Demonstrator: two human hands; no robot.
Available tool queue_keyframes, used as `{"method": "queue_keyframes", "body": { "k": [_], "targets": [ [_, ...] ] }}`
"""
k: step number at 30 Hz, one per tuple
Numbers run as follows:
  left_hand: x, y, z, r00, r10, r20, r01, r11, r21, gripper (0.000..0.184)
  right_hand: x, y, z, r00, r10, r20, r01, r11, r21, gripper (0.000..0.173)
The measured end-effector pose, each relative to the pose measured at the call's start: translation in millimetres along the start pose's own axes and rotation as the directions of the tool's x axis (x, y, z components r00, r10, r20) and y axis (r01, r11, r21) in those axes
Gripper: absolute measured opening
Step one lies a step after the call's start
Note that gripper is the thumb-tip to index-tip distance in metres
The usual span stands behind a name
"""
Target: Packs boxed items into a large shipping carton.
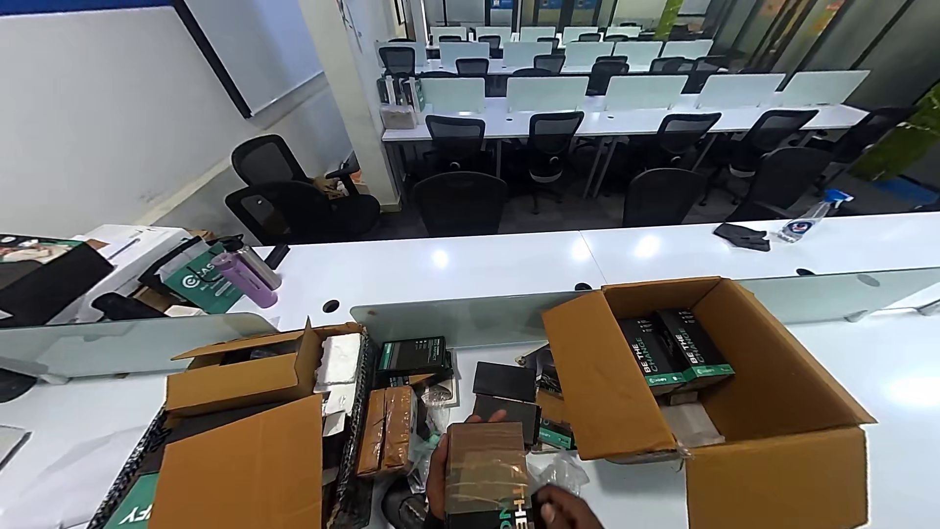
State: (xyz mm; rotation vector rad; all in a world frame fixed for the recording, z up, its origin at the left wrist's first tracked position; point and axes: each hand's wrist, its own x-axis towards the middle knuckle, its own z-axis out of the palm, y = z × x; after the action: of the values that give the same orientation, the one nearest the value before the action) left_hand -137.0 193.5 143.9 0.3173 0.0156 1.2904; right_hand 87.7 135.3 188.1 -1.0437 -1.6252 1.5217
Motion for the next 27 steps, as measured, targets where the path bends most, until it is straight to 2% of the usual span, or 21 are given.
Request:
{"method": "queue_keyframes", "body": {
  "k": [2,4,7,10,13,22,27],
  "targets": [
    [-1.4,0.3,-4.9,0.999,-0.007,0.033,0.006,1.000,0.019,0.068,8.6,-8.3,-8.1,0.988,0.007,-0.153,-0.012,0.999,-0.034,0.039],
    [-1.1,3.0,-1.9,0.998,0.001,0.060,-0.008,0.993,0.116,0.069,19.2,-20.5,-15.5,0.975,-0.065,-0.213,0.042,0.993,-0.112,0.055],
    [7.0,5.0,46.4,1.000,0.018,0.021,-0.022,0.982,0.190,0.054,35.1,-39.5,-19.1,0.943,-0.254,-0.216,0.199,0.948,-0.247,0.076],
    [5.9,4.4,62.7,0.997,0.020,0.071,-0.035,0.976,0.216,0.048,48.2,-50.5,-18.2,0.926,-0.336,-0.171,0.271,0.909,-0.318,0.075],
    [0.9,4.3,63.1,0.992,0.064,0.107,-0.084,0.977,0.195,0.040,51.2,-51.5,-16.2,0.932,-0.332,-0.144,0.262,0.894,-0.365,0.069],
    [-4.5,-1.1,53.4,0.983,0.178,-0.037,-0.163,0.952,0.260,0.035,54.9,-52.0,-17.8,0.953,-0.281,-0.112,0.222,0.901,-0.372,0.071],
    [2.6,-2.3,56.5,0.981,0.176,-0.080,-0.151,0.955,0.255,0.037,58.8,-53.0,-18.9,0.960,-0.263,-0.100,0.211,0.907,-0.363,0.072]
  ]
}}
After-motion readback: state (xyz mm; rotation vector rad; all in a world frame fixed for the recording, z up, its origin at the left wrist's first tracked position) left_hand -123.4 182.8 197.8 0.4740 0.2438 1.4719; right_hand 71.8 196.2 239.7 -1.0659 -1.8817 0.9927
